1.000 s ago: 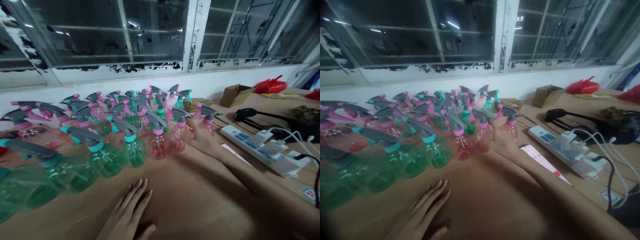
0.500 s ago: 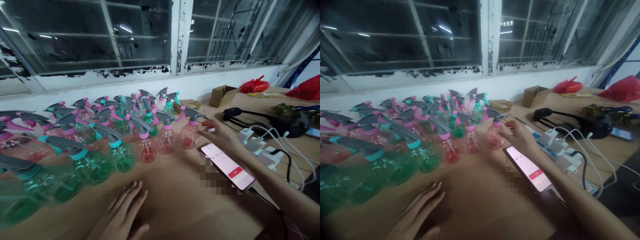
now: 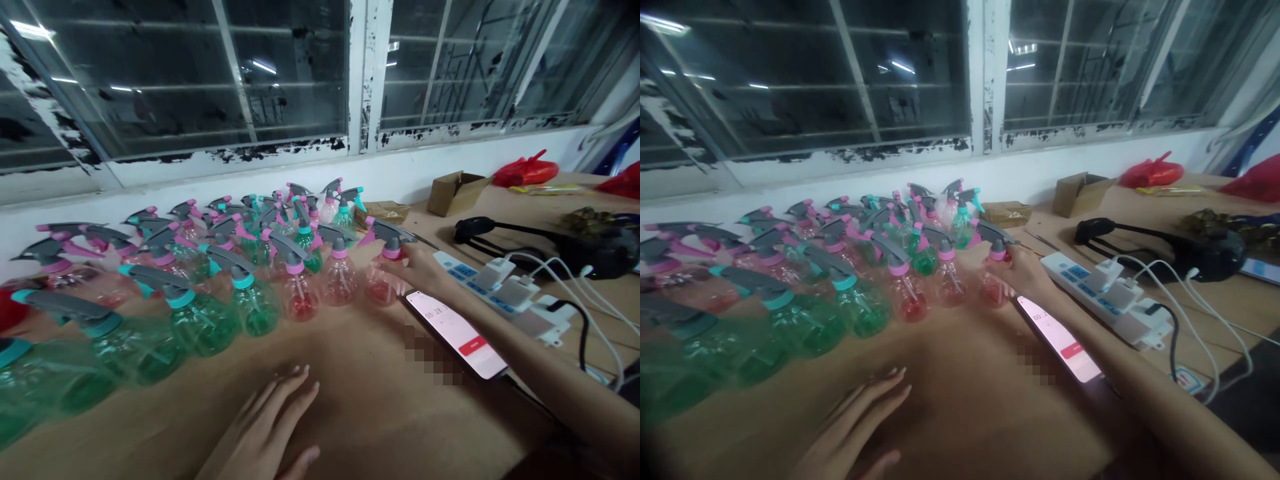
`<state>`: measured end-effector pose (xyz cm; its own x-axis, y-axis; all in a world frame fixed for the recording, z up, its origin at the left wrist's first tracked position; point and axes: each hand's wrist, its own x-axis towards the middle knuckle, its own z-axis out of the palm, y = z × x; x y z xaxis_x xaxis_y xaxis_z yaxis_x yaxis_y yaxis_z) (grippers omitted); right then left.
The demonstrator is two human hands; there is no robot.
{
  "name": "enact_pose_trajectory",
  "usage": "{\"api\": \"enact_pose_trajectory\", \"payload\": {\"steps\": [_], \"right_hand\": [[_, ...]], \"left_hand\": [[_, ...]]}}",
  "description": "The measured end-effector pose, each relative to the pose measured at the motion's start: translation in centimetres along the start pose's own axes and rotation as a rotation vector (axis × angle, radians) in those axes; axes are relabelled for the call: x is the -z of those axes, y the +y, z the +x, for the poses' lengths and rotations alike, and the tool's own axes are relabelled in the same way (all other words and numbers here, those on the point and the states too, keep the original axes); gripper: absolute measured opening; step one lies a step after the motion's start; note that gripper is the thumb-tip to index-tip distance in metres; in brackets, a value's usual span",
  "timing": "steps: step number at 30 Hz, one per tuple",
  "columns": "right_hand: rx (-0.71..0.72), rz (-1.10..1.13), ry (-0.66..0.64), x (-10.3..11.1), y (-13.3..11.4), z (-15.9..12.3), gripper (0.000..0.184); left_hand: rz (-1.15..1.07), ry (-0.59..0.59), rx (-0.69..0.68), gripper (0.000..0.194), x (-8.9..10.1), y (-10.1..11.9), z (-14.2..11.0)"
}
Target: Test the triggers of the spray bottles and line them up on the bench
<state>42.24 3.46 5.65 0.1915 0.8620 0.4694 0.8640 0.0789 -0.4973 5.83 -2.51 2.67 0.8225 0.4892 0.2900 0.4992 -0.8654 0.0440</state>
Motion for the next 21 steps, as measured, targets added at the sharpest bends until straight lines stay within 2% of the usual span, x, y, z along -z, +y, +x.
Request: {"api": "enact_pose_trajectory", "payload": {"steps": [7,11,14,15,19,21], "right_hand": [[0.036,-0.096,-0.017,0.5,-2.6,-4.7,0.048],[0.038,-0.064,-0.072,0.1,-6.3,-7.8,0.047],[0.079,0.023,-0.167,-0.7,-9.5,-9.6,0.046],[0.103,0.062,-0.179,-1.2,-10.6,-10.1,0.045],[0.398,0.173,-0.128,-3.3,-14.3,-11.6,0.043],[0.489,0.216,-0.111,-4.3,-15.9,-12.1,0.046]], "left_hand": [[-0.01,0.054,0.043,0.075,-0.5,1.3,-0.3],[-0.019,0.08,0.101,0.083,-0.4,1.3,-0.6],[-0.079,0.081,0.181,0.085,0.0,1.2,-0.9],[-0.105,0.085,0.209,0.087,0.1,1.2,-1.1],[-0.241,0.123,0.26,0.096,0.3,1.3,-2.0],[-0.304,0.143,0.28,0.094,0.4,1.3,-2.6]]}}
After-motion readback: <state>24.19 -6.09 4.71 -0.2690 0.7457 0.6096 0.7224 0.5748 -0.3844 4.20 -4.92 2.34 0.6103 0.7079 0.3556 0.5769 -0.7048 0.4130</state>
